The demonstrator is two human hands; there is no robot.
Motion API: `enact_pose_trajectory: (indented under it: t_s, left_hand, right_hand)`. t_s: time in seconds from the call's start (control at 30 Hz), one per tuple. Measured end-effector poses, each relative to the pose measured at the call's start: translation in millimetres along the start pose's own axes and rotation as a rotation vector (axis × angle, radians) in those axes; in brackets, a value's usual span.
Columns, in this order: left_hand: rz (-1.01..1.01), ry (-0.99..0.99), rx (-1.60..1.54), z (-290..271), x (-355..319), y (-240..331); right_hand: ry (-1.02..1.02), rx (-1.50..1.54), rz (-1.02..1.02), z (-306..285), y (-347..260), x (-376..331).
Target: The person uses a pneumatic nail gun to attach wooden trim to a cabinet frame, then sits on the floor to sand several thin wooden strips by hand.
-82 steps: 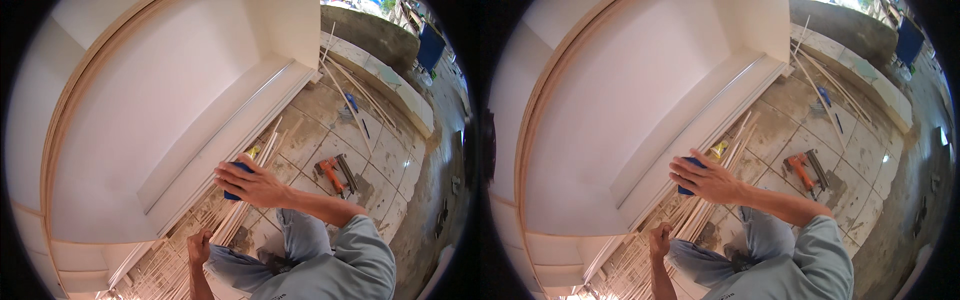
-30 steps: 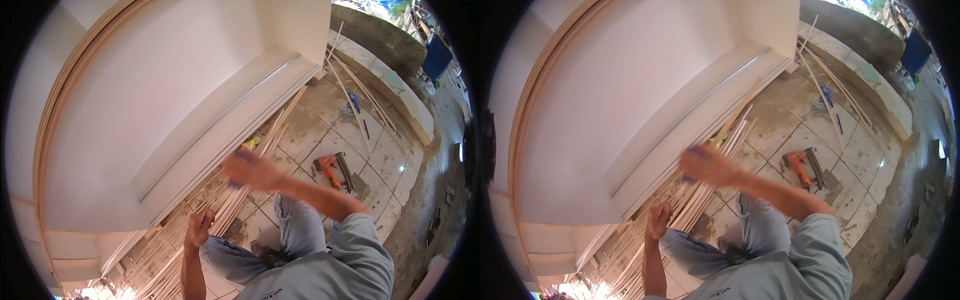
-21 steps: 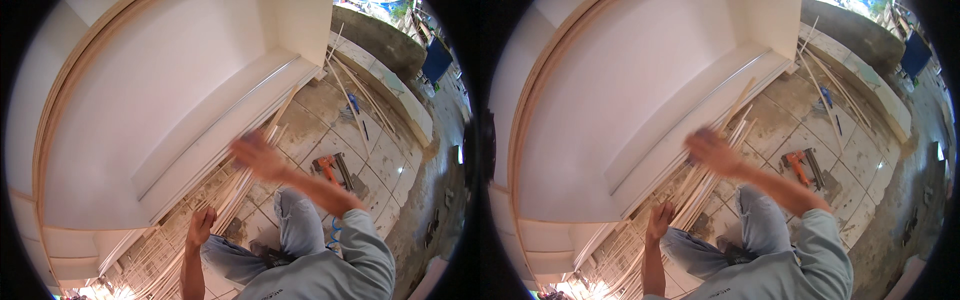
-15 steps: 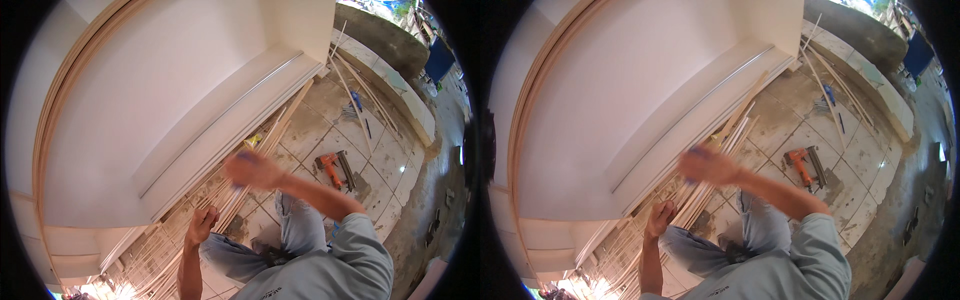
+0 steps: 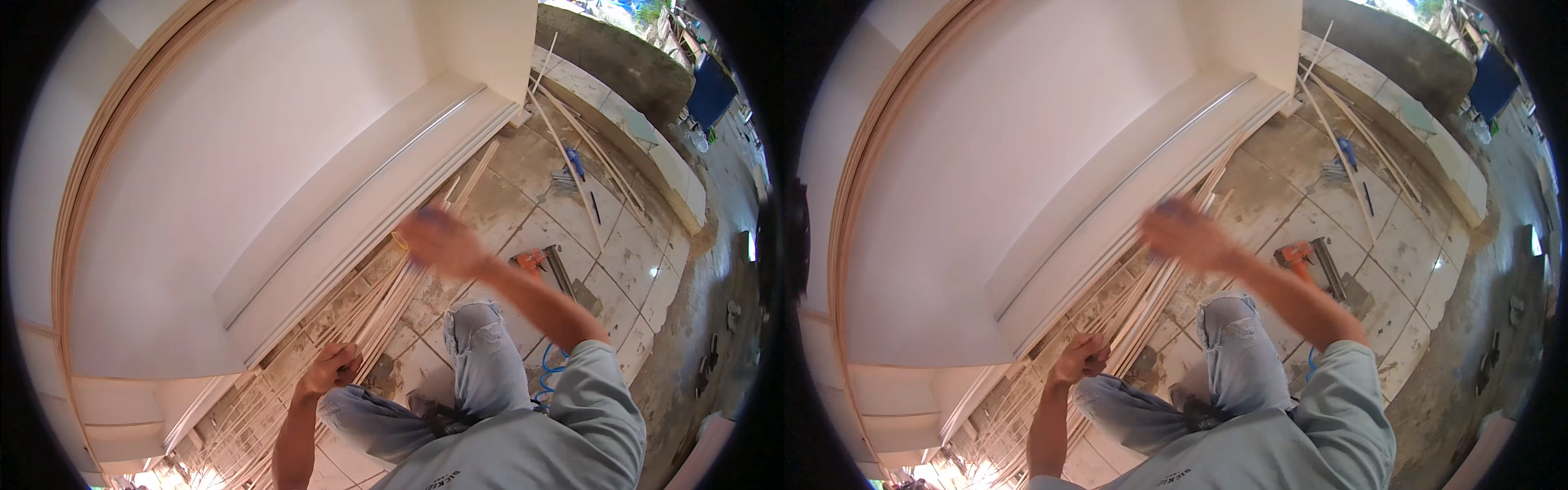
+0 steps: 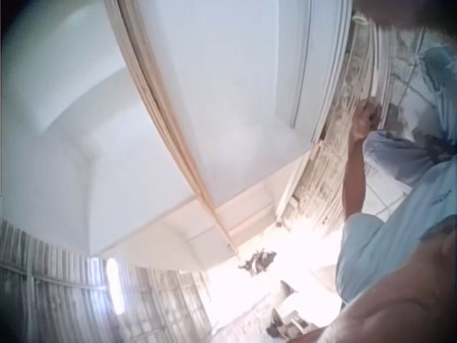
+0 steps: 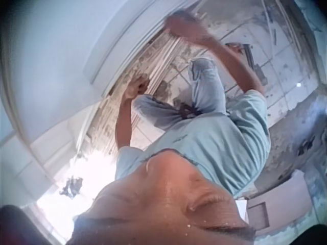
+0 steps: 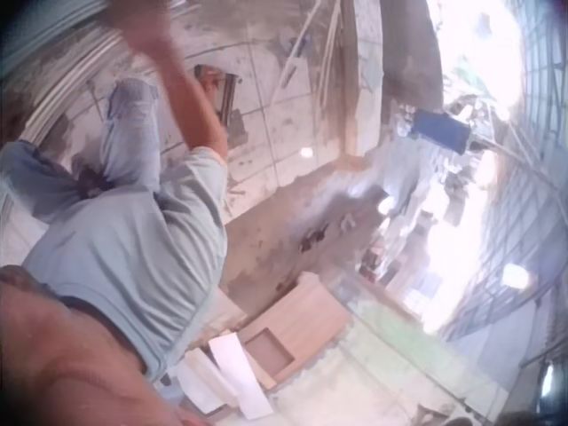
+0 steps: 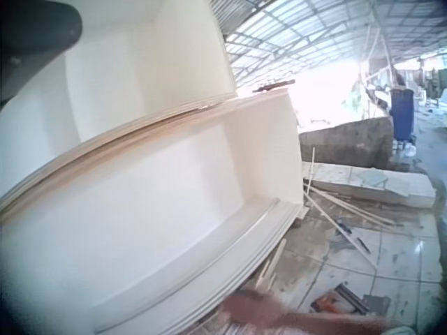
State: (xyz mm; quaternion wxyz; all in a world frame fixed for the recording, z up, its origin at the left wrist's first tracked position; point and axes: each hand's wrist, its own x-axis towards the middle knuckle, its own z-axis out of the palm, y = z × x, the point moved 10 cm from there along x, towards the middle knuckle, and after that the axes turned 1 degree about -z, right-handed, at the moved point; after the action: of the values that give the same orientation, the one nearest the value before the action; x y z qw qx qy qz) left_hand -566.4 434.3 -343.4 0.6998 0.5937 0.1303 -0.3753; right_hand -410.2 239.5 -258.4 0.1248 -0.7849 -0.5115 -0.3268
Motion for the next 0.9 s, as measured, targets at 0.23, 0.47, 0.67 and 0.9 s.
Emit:
enact_pose_trajectory:
  t_s: [0.23, 0.47, 0.67, 0.9]
  left_hand:
    - [0.018, -0.044, -0.065, 1, 7, -10]
    - [0.009, -0.05, -0.027, 6, 12, -6]
    - [0.005, -0.061, -0.002, 7, 4, -14]
    - [-0.013, -0.109, -0.076, 17, 37, 6]
  right_hand:
    - [0.081, 0.002, 0.286, -15, 71, -12]
    - [0.013, -0.038, -0.028, 8, -48, 0]
    - [0.03, -0.088, 0.273, -44, 135, -37]
    - [-0.093, 0.01, -0.097, 12, -110, 18]
